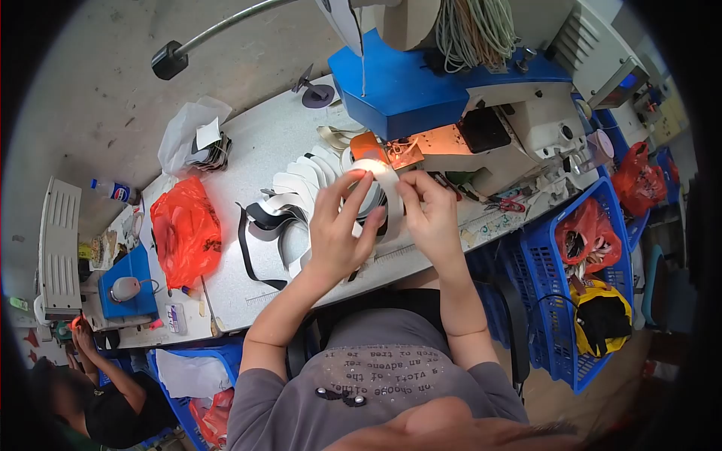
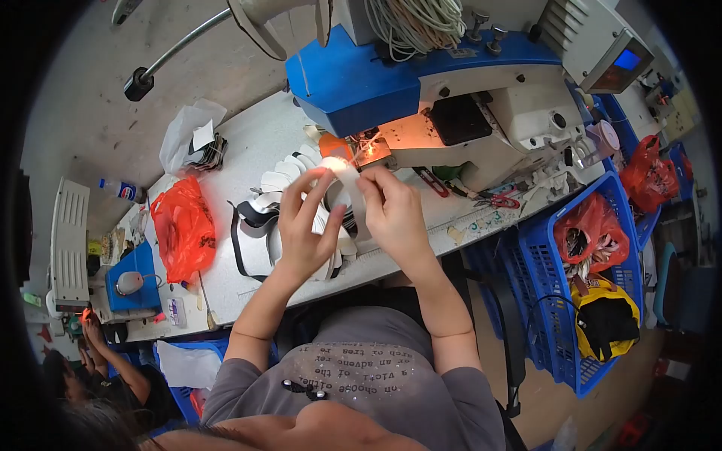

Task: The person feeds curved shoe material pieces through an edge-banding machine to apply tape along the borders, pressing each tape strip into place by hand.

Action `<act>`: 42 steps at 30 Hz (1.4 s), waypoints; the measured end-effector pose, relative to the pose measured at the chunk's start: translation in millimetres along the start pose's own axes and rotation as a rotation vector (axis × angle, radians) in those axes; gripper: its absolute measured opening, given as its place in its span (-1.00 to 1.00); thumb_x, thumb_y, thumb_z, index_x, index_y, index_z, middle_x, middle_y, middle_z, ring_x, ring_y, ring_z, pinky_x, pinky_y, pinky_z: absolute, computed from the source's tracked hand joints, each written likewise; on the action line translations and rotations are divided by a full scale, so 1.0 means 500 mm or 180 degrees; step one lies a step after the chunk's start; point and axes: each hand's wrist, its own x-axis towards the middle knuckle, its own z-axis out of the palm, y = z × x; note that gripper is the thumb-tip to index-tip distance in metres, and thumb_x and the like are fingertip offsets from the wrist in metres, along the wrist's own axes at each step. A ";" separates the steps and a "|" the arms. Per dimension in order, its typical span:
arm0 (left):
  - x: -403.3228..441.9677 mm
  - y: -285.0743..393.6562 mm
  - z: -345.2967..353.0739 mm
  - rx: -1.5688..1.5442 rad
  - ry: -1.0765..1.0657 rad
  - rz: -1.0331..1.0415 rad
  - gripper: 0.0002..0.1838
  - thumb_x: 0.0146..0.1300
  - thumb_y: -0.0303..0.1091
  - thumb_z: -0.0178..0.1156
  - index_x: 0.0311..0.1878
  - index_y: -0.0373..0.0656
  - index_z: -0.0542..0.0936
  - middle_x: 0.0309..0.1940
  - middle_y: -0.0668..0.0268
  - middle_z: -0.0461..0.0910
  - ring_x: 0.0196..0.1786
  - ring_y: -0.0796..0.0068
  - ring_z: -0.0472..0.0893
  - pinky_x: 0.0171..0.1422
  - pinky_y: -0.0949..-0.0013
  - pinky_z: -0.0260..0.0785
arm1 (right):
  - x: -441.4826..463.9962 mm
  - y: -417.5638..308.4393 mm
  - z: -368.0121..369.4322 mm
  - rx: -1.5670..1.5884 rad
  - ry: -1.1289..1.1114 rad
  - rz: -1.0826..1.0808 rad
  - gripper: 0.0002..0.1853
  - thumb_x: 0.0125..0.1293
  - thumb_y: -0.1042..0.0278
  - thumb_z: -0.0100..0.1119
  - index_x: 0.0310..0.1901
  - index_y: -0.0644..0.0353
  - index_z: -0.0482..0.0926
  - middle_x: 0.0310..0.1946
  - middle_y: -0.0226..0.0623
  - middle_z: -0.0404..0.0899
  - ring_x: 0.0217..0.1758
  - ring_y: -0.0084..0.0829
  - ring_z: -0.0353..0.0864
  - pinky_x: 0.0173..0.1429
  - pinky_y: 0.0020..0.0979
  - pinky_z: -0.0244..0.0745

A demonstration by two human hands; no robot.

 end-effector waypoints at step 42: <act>0.137 0.088 -0.157 -0.1032 0.1324 0.0780 -0.79 0.34 -0.35 0.20 -0.08 -0.29 0.54 -0.16 0.16 0.53 -0.22 0.44 0.50 -0.28 0.47 0.33 | 0.021 -0.018 0.007 -0.0989 0.0129 -0.0235 -0.79 0.35 0.49 0.05 -0.03 0.28 0.57 -0.30 0.02 0.62 -0.26 0.03 0.62 -0.20 -0.15 0.48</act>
